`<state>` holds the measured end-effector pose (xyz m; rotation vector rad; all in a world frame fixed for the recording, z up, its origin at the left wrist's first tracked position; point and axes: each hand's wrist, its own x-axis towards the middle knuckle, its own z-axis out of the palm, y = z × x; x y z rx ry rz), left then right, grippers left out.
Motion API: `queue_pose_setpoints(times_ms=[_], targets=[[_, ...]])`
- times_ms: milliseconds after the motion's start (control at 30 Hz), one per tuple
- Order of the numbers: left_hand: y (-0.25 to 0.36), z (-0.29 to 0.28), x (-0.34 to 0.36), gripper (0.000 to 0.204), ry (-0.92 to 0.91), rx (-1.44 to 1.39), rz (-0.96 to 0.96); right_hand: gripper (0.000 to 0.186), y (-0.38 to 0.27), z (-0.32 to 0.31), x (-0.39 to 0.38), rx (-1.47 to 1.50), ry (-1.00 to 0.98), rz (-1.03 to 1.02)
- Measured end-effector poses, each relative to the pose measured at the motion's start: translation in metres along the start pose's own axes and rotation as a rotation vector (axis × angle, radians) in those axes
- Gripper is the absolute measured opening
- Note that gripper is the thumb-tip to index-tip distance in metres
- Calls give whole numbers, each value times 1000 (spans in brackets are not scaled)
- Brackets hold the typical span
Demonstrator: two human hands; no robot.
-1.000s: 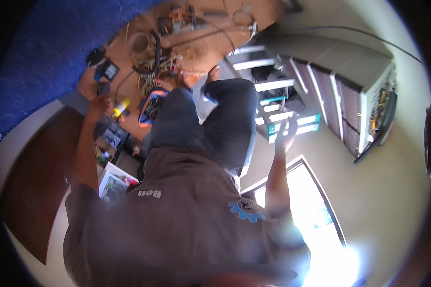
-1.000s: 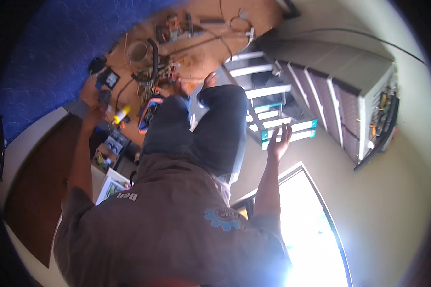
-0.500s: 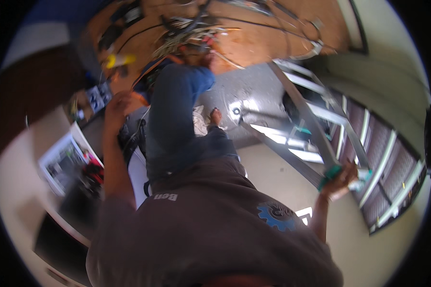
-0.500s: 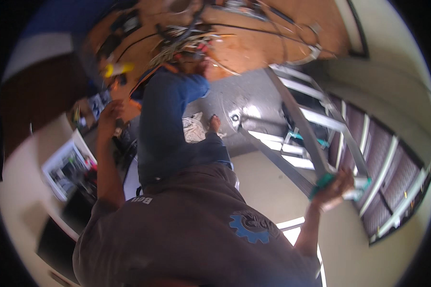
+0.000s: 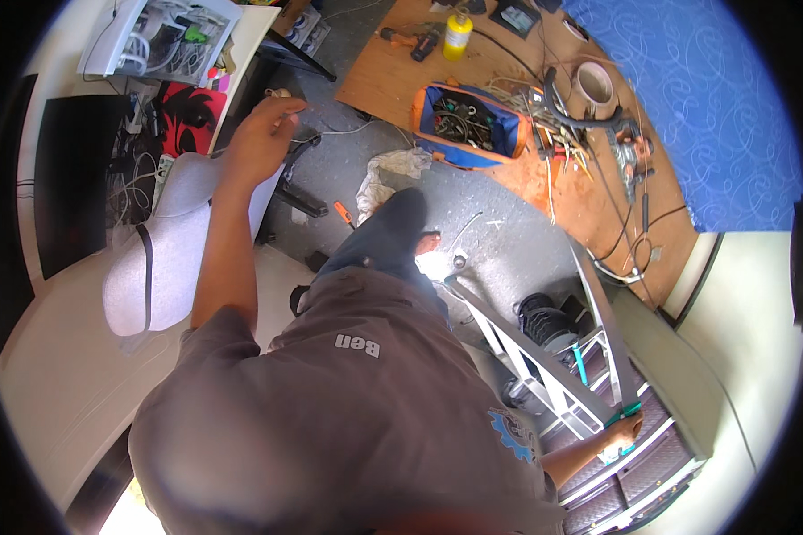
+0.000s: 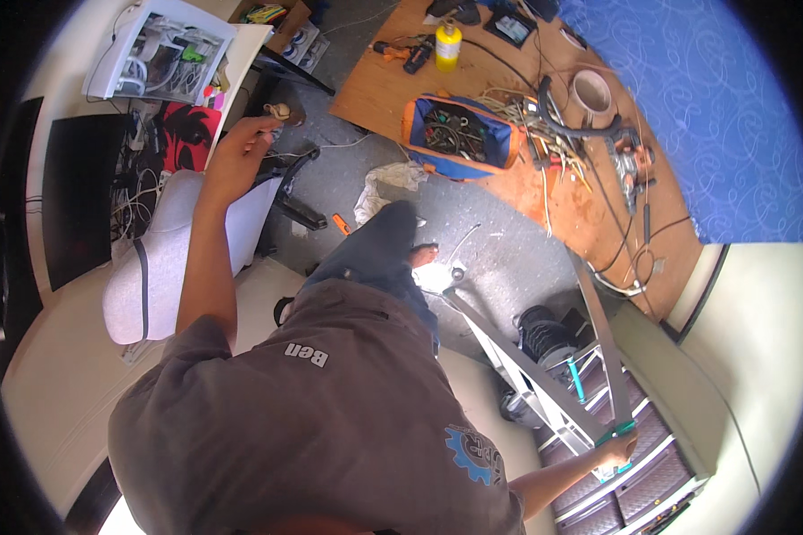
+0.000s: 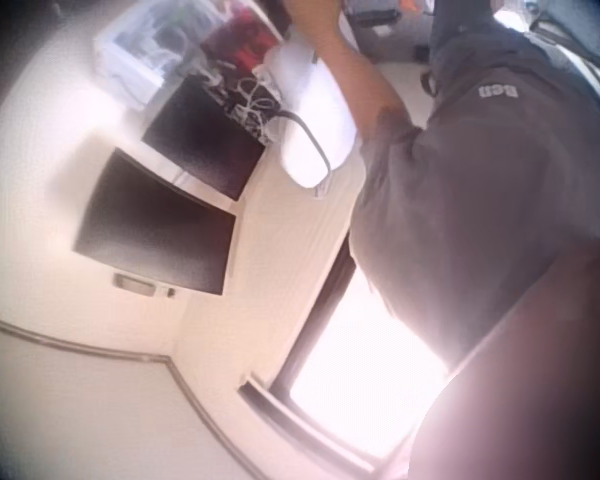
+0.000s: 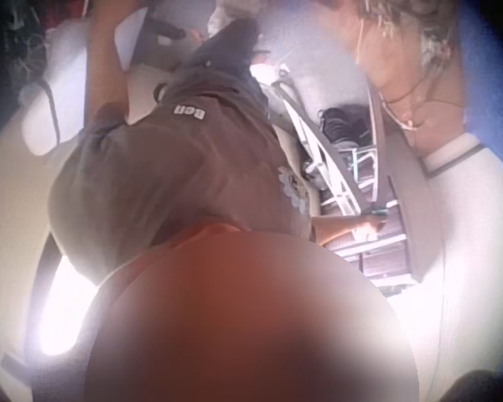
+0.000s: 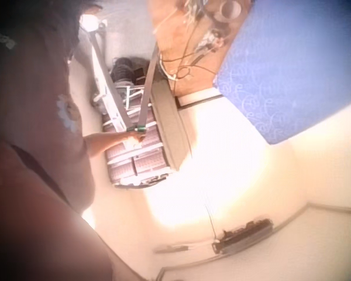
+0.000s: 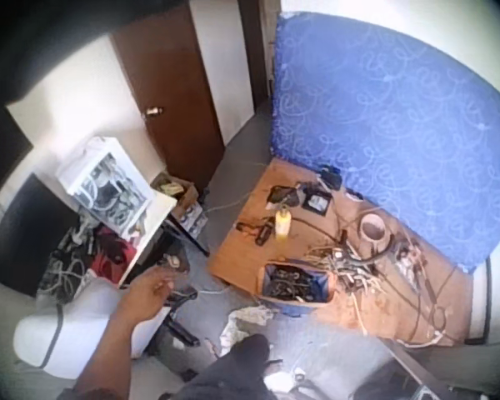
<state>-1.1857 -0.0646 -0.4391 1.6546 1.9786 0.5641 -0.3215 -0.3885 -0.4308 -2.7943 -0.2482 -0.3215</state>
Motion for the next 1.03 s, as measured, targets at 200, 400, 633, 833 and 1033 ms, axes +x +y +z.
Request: queue_pose_setpoints(times_ms=[200,400,633,833,1033], targets=[[-116,-55,-20,25,128,187,-155,4,-111,26,-96,196,677,-867],[-203,-87,-42,23,127,273,-194,28,-283,220,-350,143,-641,-1165],[-200,-109,-46,27,268,-322,-295,28,-357,303,-464,-486,-1758,-539],[-197,-105,-47,23,370,-407,-358,20,-468,404,-523,-637,-1419,-1795],[-192,-107,-20,25,378,-337,-481,18,-652,430,-661,-340,-1816,-1156]])
